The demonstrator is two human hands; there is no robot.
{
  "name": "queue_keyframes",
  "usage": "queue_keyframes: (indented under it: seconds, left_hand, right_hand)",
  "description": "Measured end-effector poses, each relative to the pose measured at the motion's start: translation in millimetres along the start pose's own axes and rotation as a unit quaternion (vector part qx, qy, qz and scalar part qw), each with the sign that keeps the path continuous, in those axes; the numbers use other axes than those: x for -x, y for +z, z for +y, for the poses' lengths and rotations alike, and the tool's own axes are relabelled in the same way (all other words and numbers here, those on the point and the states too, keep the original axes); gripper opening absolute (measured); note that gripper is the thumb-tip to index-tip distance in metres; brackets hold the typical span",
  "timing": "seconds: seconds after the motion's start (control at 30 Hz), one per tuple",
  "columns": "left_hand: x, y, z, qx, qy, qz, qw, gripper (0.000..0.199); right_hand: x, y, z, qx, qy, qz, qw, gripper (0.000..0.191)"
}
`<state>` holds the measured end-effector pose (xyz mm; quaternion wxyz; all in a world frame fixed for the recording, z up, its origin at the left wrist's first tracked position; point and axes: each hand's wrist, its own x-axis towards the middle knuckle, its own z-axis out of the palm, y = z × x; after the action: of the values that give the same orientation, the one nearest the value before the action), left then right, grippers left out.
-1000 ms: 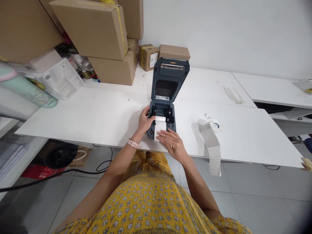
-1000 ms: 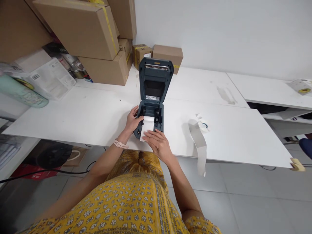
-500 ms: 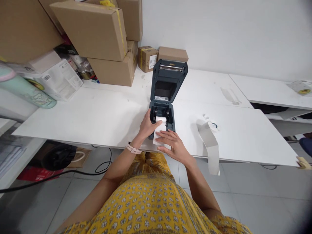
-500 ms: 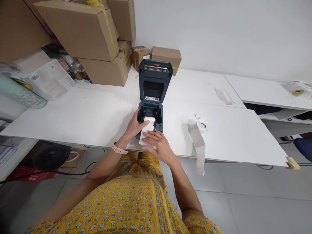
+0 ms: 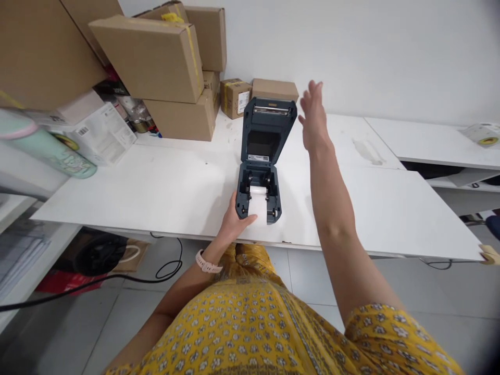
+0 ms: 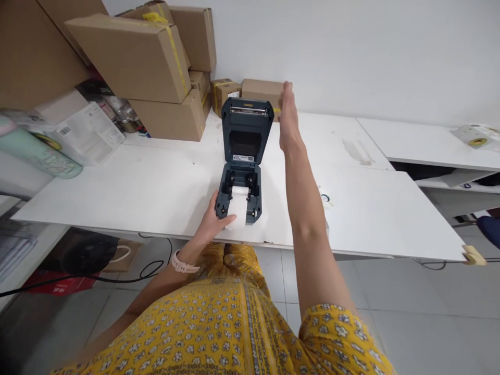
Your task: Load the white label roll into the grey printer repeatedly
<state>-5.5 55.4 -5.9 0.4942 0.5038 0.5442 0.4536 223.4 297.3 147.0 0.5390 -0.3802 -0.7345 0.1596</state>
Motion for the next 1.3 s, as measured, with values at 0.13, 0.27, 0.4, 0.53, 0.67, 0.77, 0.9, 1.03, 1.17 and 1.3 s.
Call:
queue_keyframes:
  seconds: [0.13, 0.27, 0.4, 0.53, 0.67, 0.77, 0.9, 1.03, 1.17, 1.3]
  left_hand:
    - [15.3, 0.9, -10.0, 0.061, -0.015, -0.009, 0.998, 0.118]
    - [20.6, 2.4, -20.6, 0.036, 0.019, -0.003, 0.999, 0.112]
    - [26.7, 2.4, -26.2, 0.02, 0.035, -0.007, 0.999, 0.116]
    - [31.8, -1.7, -18.2, 0.046, 0.026, -0.008, 0.999, 0.11]
    - [22.5, -5.1, 1.0, 0.057, 0.012, 0.029, 0.998, 0.084]
    - [5.8, -2.3, 14.1, 0.067, -0.012, 0.043, 0.997, 0.079]
    - [-11.2, 3.7, 20.8, 0.077, -0.021, 0.02, 0.997, 0.077]
    - [-14.5, 3.6, 17.4, 0.063, 0.001, 0.01, 0.998, 0.076]
    - [-19.4, 1.8, 14.4, 0.05, 0.019, 0.023, 0.998, 0.074]
    - [-17.9, 0.2, 15.0, 0.034, 0.025, 0.019, 0.999, 0.071]
  right_hand:
    - [-5.4, 19.8, -23.1, -0.075, 0.131, -0.028, 0.988, 0.107]
    - [90.0, 25.5, -78.0, -0.012, 0.024, 0.084, 0.996, 0.057]
    - [195.1, 30.2, -102.5, 0.049, -0.008, 0.041, 0.998, 0.033]
    - [255.4, 41.0, -93.3, 0.085, 0.04, 0.008, 0.996, 0.039]
    - [278.3, 50.3, -85.5, 0.081, 0.08, 0.014, 0.993, 0.034]
    - [276.6, 52.7, -83.1, 0.05, 0.113, 0.065, 0.99, 0.032]
    - [268.2, 54.8, -69.0, 0.003, 0.219, 0.088, 0.972, 0.053]
    - [274.5, 61.9, -48.4, -0.097, 0.286, 0.02, 0.953, 0.074]
    - [281.1, 70.0, -44.2, -0.138, 0.292, 0.006, 0.947, 0.077]
    - [278.6, 72.4, -49.4, -0.121, 0.286, 0.037, 0.95, 0.075]
